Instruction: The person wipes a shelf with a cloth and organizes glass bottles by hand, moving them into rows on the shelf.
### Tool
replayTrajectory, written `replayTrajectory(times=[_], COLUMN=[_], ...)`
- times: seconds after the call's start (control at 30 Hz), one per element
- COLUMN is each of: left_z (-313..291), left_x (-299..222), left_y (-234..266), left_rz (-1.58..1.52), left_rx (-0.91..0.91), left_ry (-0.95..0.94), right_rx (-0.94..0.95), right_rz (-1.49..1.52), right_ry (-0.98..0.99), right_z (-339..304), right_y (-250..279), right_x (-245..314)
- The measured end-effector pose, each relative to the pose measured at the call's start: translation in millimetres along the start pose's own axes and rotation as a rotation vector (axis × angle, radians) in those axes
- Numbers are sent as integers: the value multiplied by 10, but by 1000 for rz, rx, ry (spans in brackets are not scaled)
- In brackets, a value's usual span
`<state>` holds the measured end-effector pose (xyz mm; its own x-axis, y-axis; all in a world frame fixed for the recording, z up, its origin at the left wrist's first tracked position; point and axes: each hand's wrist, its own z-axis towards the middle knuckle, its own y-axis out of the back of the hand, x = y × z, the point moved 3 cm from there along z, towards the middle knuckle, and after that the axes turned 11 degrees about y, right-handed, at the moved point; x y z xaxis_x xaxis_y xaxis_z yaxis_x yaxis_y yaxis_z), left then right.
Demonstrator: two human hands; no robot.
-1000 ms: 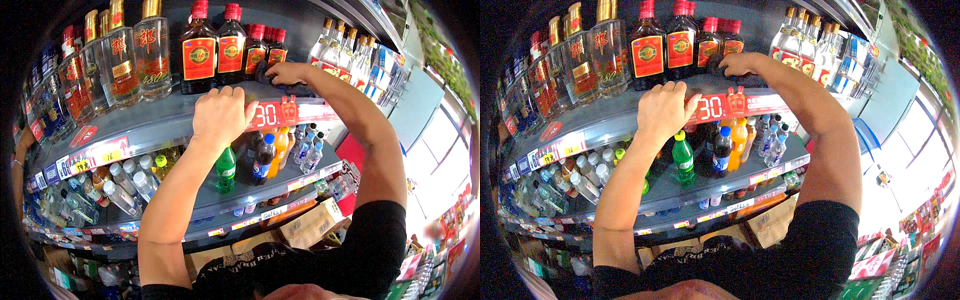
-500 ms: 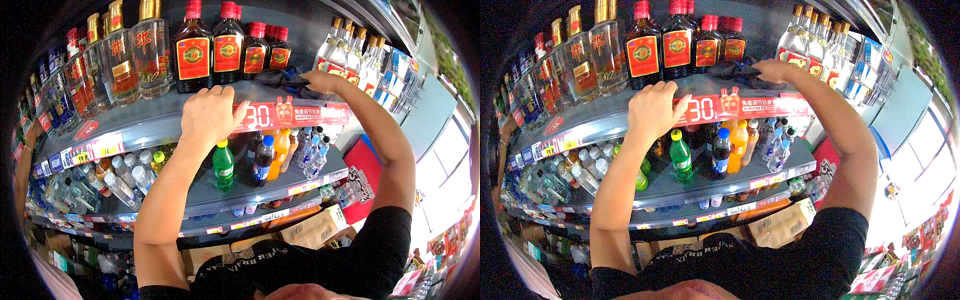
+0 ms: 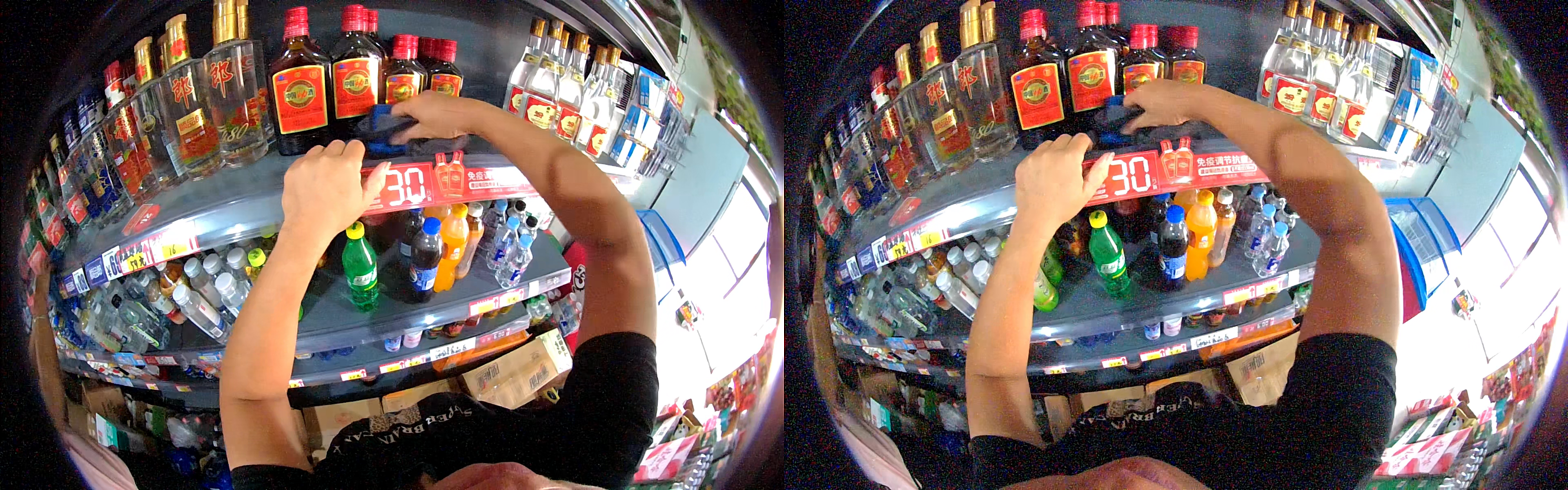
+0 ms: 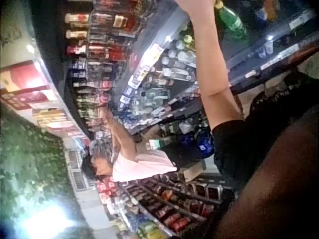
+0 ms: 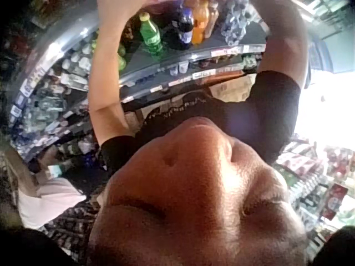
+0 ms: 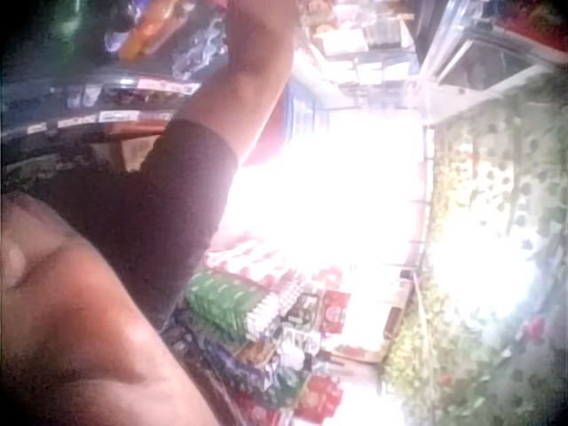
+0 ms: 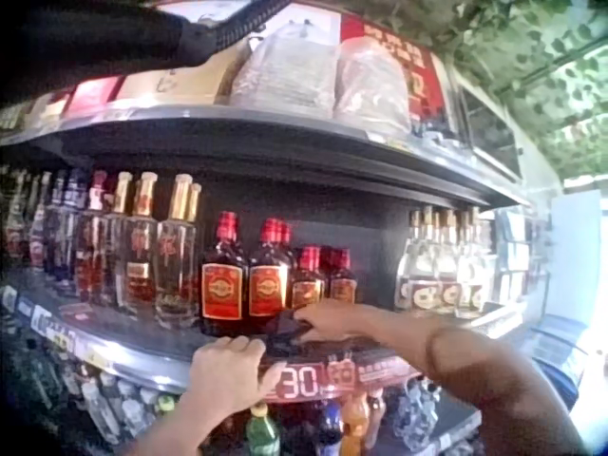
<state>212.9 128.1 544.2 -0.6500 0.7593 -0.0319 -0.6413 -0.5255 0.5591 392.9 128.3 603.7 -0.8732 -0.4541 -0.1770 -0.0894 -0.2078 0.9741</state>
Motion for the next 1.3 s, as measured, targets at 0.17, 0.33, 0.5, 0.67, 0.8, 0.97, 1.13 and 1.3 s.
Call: replayTrajectory(times=[0.17,0.33,0.5,0.67,0.8,0.97,1.13,1.3], left_z=[12,10,10,13,10,9,16,-9], left_x=[-26,-34,-35,-25,-13,-5,-55,-78], left_y=[-11,0,1,26,8,12,25,56], left_rz=[10,10,24,35,37,48,27,-19], left_rx=[-38,-40,-44,32,37,46,44,-193], left_ry=[-18,-23,-29,-3,-1,6,51,-69], right_rx=[-254,40,194,189,244,223,153,44], right_rz=[-53,-172,34,-14,208,282,302,290], right_ry=[115,-157,-398,-150,-170,22,120,107], right_z=[-458,-1591,-1778,-1248,-718,-340,-93,108], right_y=[294,321,60,6,-23,53,30,-24], right_x=[-564,-1144,-994,-813,-535,-178,-42,117])
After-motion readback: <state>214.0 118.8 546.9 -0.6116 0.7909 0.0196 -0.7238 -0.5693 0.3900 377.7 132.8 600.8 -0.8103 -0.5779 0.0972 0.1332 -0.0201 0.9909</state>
